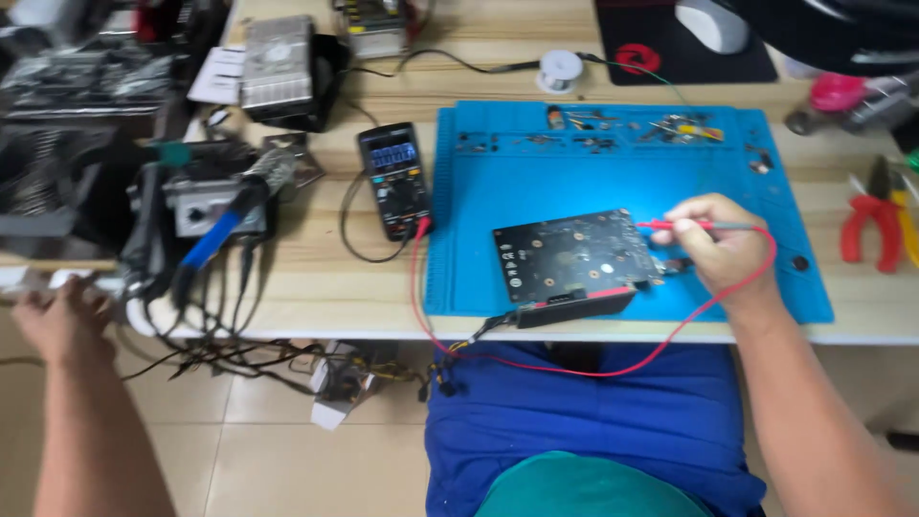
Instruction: Testing a circuit board using a multimeter to diagnose faults by probing various components
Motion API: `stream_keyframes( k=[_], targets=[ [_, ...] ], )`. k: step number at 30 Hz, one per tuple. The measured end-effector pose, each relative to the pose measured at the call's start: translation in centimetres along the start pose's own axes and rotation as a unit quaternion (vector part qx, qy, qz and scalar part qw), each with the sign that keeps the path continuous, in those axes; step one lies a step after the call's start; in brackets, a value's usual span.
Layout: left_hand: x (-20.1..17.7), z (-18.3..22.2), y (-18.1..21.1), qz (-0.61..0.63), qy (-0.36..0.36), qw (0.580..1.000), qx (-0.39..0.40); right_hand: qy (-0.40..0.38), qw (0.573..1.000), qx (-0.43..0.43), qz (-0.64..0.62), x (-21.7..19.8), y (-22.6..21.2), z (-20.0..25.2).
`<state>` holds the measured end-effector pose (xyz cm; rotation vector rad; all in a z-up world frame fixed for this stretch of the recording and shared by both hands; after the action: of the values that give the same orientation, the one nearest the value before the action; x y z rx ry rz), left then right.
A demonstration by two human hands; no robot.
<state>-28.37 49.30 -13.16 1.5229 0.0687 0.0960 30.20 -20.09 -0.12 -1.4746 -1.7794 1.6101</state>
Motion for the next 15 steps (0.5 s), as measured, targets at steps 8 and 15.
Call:
stream_keyframes(
  k=[8, 15],
  targets=[
    [0.3, -2.8, -1.6, -0.211, -0.154, 0.964, -0.05, -0.02, 0.998, 0.016, -0.05, 0.4, -1.0, -0.1],
    [-1.7, -5.2, -2.6, -0.247, -0.192, 0.95, -0.009, -0.011, 0.999, 0.024, -0.028, 0.6, -1.6, -0.1]
  ],
)
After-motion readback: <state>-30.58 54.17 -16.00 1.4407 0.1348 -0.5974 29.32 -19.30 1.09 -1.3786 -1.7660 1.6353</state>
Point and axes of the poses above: each hand's wrist, its own z-axis away from the middle knuckle, its own x-axis out of the palm, y = z × x, the point moved 3 cm from there along -z, towards the middle knuckle
